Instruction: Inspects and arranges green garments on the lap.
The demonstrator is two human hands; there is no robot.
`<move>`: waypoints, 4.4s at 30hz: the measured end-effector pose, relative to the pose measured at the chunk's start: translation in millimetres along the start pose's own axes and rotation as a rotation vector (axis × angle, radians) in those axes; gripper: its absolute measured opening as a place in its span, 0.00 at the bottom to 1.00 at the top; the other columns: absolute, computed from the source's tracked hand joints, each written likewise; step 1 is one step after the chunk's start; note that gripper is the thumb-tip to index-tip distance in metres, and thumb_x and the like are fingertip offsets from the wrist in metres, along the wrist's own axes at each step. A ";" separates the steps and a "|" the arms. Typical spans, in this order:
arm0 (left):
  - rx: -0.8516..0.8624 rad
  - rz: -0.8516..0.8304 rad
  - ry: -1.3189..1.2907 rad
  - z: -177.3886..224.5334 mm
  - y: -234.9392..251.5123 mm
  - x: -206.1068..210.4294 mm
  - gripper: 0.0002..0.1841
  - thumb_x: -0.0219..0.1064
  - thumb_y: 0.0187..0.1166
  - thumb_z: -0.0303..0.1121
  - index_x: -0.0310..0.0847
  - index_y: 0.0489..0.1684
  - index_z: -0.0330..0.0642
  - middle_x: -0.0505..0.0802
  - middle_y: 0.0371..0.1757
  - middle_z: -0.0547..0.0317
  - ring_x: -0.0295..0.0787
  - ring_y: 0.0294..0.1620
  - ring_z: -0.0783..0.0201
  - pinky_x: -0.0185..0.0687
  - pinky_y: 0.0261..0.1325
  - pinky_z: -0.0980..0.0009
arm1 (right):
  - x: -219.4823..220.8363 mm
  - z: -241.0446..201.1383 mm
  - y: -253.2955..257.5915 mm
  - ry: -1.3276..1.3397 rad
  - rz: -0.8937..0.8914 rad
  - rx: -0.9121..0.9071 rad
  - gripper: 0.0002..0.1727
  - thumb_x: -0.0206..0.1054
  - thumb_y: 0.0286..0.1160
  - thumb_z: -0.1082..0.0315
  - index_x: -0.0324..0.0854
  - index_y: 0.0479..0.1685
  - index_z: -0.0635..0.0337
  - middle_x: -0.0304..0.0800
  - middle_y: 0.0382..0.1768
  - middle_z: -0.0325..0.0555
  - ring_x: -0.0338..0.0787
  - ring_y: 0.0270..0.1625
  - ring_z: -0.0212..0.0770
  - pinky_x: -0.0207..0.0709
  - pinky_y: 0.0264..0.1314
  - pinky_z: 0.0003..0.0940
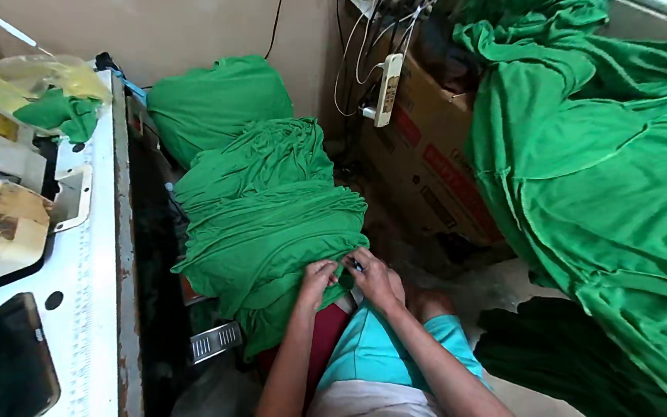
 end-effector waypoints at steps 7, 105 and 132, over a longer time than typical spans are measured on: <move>0.009 0.031 -0.028 1.1 -2.8 -1.4 0.10 0.56 0.89 0.26 0.82 0.49 0.28 0.85 0.30 0.63 0.79 0.25 0.75 0.81 0.36 0.76 | -8.2 11.9 5.7 0.158 -0.052 0.244 0.16 0.55 0.91 0.65 0.81 0.53 0.71 0.85 0.52 0.59 0.85 0.56 0.45 0.77 0.64 0.40; -0.078 0.079 -0.168 -8.2 -0.6 -8.2 0.09 0.56 0.89 0.25 0.82 0.48 0.28 0.83 0.24 0.64 0.78 0.21 0.74 0.81 0.32 0.77 | -17.8 25.5 -8.7 0.177 0.180 0.207 0.18 0.66 0.83 0.56 0.82 0.55 0.65 0.89 0.38 0.49 0.88 0.39 0.40 0.82 0.47 0.43; 0.367 0.098 0.326 15.9 -14.4 -1.4 0.09 0.66 0.83 0.28 0.89 0.47 0.30 0.92 0.43 0.51 0.87 0.34 0.71 0.86 0.43 0.74 | 8.7 13.6 -7.6 0.070 -0.071 0.081 0.20 0.62 0.85 0.58 0.80 0.58 0.68 0.90 0.43 0.56 0.91 0.46 0.49 0.83 0.54 0.49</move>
Point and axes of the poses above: each hand's wrist, its own y-axis towards the middle knuckle, its own x-axis out of the palm, z = x × y, the point moved 8 cm from there along y, towards the middle knuckle
